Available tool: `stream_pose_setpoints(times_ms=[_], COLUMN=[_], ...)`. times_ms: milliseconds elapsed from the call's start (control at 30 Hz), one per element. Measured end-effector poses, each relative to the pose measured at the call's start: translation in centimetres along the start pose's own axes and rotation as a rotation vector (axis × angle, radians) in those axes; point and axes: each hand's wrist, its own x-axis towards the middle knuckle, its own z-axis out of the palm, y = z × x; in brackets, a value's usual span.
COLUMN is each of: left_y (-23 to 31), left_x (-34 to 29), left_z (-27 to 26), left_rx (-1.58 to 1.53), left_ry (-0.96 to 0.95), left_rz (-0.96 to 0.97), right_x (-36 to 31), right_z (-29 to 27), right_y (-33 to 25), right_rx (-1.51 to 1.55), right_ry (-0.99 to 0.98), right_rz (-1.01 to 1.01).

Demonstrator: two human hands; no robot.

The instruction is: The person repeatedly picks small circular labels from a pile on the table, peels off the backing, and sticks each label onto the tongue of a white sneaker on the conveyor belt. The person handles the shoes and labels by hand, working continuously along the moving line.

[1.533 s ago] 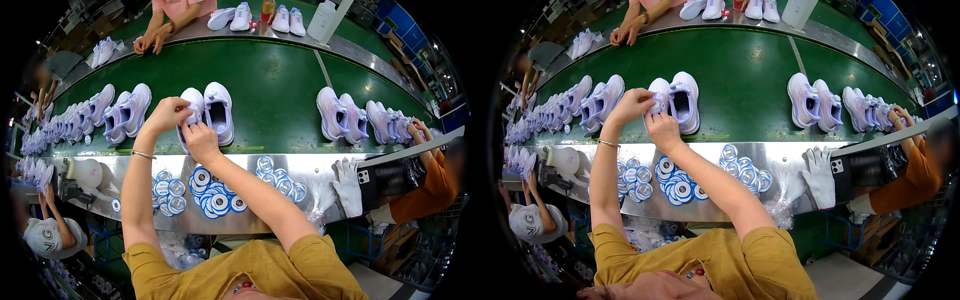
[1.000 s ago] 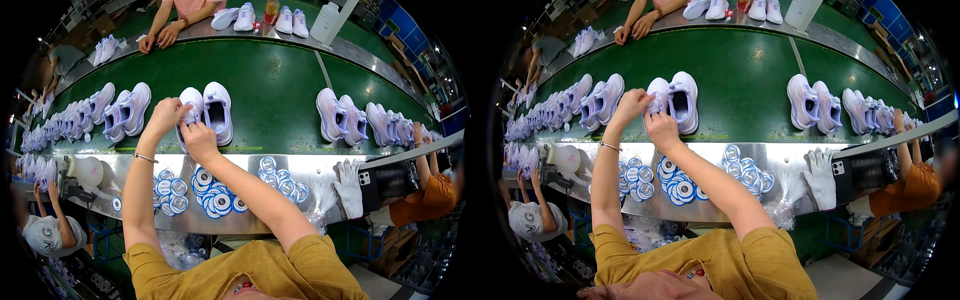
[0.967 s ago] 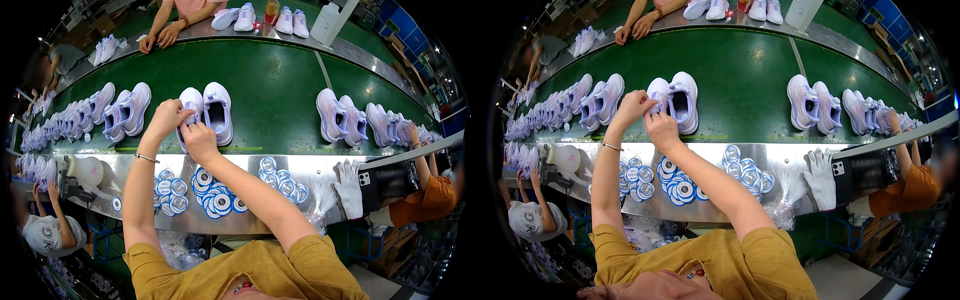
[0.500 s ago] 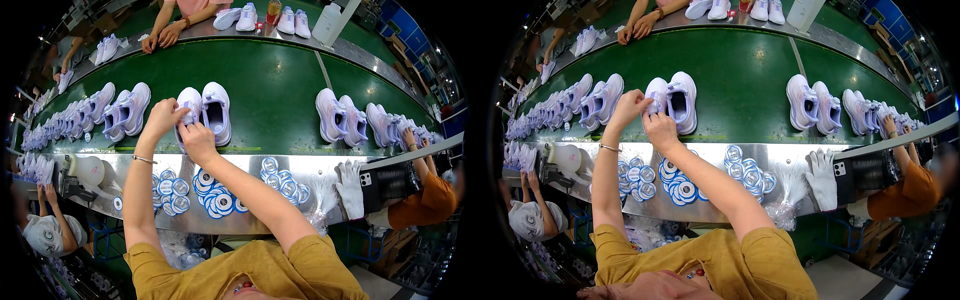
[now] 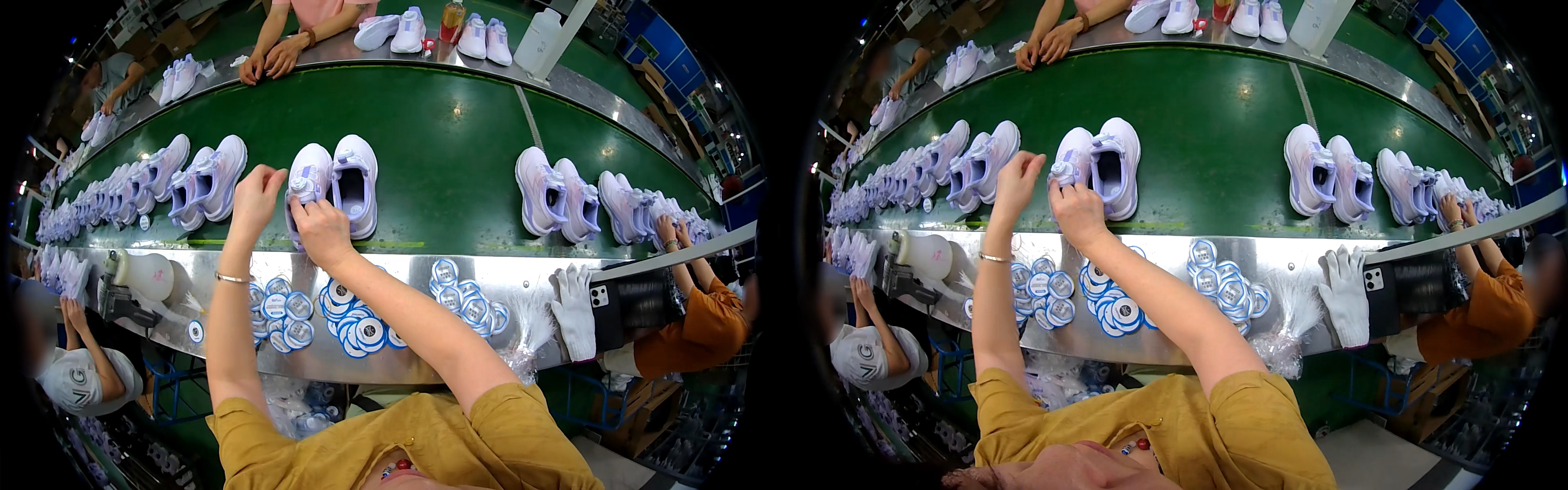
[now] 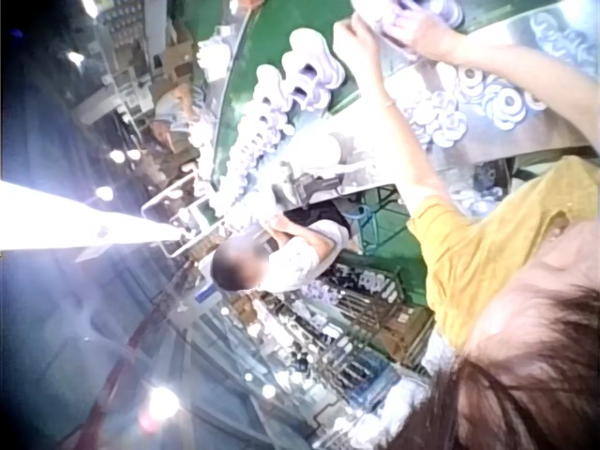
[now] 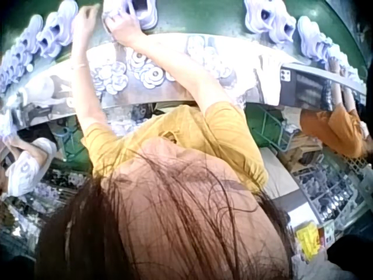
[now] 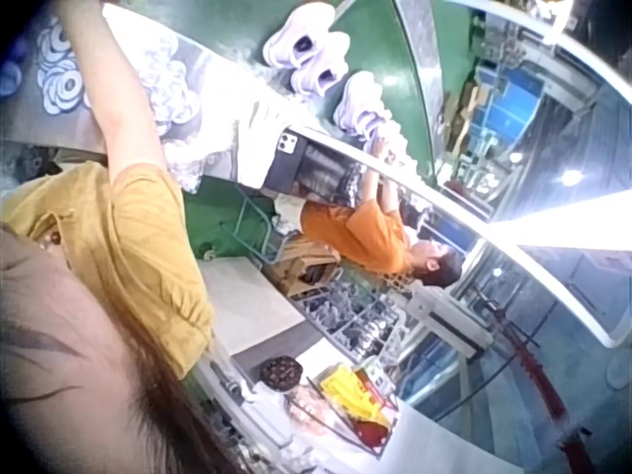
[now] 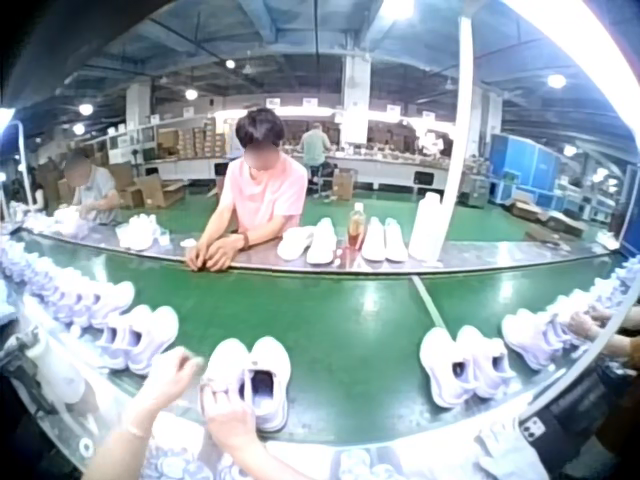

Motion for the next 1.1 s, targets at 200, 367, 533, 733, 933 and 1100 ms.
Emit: stream_pose_setpoints(times_ms=[200,367,533,733,933,1100], left_y=[-1.2,-1.5,-1.3,-0.9,-1.9,-2.6], left_x=[-1.2,-1.7,-2.2,-3.7,-4.7,-4.8], left_z=[1.6,1.2,1.2,1.0,0.6,-0.5], left_rx=[-0.152,-0.191,-0.487,-0.679,-0.715,-0.711], left_ry=[0.019,0.103,0.096,0.161,0.201,0.225], left_rz=[-0.238,-0.39,-0.48,-0.47,-0.435,-0.441], right_x=[1.3,6.5,10.2,10.8,9.6,9.8], right_z=[-0.1,-0.7,1.1,1.8,1.8,2.6], right_y=[0.0,1.1,0.2,0.6,0.5,2.6], right_rx=[0.28,0.352,0.069,0.106,0.311,0.296], right_ry=[-0.016,-0.201,-0.671,-0.741,-0.641,-0.739], right_rz=[0.052,0.293,0.257,0.171,0.217,0.071])
